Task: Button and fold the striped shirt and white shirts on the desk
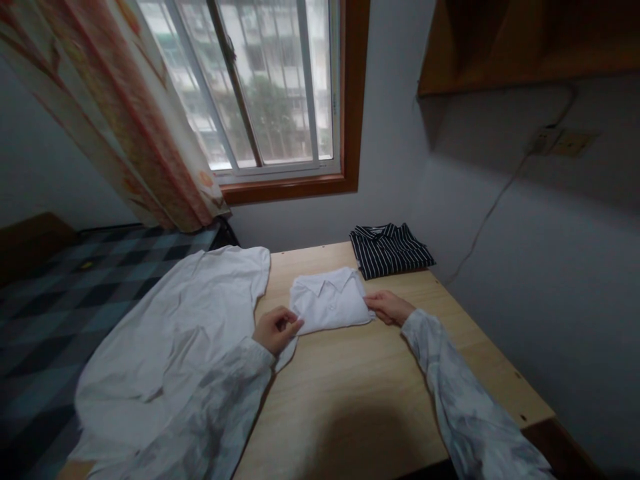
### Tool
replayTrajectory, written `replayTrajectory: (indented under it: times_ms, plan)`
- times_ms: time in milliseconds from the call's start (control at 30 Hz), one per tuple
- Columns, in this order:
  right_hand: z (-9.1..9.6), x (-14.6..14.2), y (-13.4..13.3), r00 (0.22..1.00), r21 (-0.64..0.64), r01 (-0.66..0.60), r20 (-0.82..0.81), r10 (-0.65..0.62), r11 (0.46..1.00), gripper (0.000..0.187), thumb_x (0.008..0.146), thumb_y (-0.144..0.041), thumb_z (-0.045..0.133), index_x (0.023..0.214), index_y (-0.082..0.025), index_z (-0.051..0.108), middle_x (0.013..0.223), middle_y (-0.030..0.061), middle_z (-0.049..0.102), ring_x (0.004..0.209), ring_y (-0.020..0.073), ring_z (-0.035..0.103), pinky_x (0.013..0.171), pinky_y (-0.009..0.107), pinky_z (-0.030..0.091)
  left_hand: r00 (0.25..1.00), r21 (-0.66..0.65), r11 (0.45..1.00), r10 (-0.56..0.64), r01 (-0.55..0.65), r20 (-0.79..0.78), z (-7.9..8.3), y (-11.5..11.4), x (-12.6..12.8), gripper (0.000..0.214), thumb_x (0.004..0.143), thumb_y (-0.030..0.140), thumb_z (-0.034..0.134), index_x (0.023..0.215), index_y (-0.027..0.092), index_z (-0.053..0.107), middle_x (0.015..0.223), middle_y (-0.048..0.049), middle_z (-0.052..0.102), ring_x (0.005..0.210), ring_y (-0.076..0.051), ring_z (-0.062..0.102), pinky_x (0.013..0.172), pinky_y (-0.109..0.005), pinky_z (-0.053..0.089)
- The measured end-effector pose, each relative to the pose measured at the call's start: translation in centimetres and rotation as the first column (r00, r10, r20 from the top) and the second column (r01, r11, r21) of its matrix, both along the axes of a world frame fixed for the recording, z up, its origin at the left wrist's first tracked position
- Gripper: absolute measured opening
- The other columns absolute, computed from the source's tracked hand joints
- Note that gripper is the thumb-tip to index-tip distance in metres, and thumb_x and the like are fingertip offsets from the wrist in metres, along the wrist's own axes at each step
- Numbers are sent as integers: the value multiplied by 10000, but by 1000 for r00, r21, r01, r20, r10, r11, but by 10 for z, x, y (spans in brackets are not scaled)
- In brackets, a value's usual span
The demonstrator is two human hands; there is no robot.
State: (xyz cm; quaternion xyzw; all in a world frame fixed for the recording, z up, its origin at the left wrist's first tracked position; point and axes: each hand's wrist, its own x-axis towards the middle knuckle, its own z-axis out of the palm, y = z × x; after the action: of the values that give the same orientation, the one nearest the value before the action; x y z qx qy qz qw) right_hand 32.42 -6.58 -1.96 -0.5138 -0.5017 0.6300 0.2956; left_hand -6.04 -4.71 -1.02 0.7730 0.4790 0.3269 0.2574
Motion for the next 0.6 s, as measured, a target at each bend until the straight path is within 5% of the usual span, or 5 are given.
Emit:
replayTrajectory:
  times_ms: [400, 600]
  plan:
    - [0, -4, 2, 1000, 53, 6, 6, -6, 999, 523, 789, -693, 781, 728, -204, 607, 455, -113, 385, 363, 52, 217, 360, 234, 116, 998, 51, 998, 41, -39, -40, -3, 3, 5, 309, 964, 461, 649, 802, 216, 744, 756, -24, 672, 665, -163, 603, 667, -301, 444]
    - [-4, -8, 1, 983, 69, 180, -38, -177, 981, 469, 754, -631, 809, 821, -216, 601, 438, -133, 369, 342, 57, 239, 352, 219, 121, 992, 64, 998, 0, 8, -123, -2, 2, 4, 257, 946, 441, 691, 824, 221, 740, 754, -10, 686, 718, -175, 643, 770, -321, 480]
